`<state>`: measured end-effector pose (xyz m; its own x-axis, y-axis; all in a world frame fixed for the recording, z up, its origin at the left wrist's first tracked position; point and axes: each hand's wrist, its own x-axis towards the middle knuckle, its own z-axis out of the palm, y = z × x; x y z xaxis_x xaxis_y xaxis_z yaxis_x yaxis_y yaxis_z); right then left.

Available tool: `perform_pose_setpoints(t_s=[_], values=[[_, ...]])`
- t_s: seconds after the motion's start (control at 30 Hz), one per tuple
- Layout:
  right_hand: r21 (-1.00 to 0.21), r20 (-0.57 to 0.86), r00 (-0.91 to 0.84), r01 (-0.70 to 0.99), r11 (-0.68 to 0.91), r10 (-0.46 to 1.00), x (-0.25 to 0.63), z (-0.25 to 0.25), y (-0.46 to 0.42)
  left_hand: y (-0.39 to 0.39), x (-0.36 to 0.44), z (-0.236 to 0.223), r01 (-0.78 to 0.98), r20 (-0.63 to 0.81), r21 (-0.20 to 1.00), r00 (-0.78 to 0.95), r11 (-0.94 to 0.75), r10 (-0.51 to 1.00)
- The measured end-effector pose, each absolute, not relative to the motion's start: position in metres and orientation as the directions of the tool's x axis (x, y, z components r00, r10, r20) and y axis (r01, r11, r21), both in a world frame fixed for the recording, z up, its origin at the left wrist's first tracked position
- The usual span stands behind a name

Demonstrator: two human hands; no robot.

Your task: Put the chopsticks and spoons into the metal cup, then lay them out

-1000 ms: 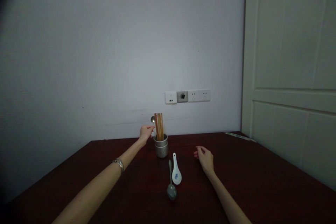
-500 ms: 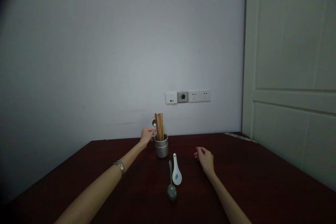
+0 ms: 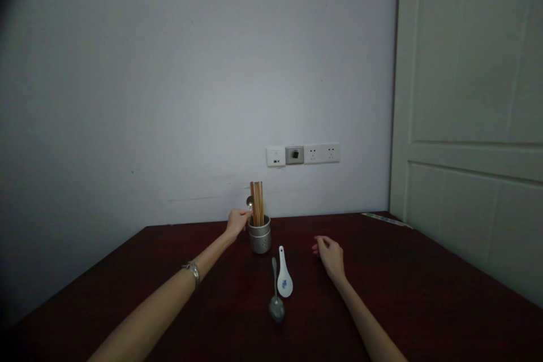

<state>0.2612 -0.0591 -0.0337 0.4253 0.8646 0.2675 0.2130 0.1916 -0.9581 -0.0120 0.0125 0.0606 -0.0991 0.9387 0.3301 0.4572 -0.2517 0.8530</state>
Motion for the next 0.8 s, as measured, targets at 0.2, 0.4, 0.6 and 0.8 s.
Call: perform_pose_setpoints(t_s=[0.2, 0.4, 0.6, 0.8], values=[[-0.955, 0.273, 0.424, 0.229, 0.189, 0.864, 0.262, -0.036, -0.057, 0.016, -0.015, 0.057, 0.486, 0.361, 0.831, -0.098, -0.272, 0.927], [-0.948, 0.292, 0.426, 0.245, 0.202, 0.856, 0.261, -0.035, -0.057, 0.020, -0.018, 0.052, 0.537, 0.406, 0.782, -0.055, -0.316, 0.912], [-0.947, 0.284, 0.424, 0.263, 0.183, 0.860, 0.260, -0.033, -0.059, 0.018, -0.017, 0.050, 0.545, 0.434, 0.762, -0.029, -0.350, 0.900], [-0.949, 0.279, 0.424, 0.260, 0.179, 0.861, 0.260, -0.033, -0.059, 0.018, -0.015, 0.049, 0.542, 0.423, 0.775, -0.061, -0.326, 0.904]])
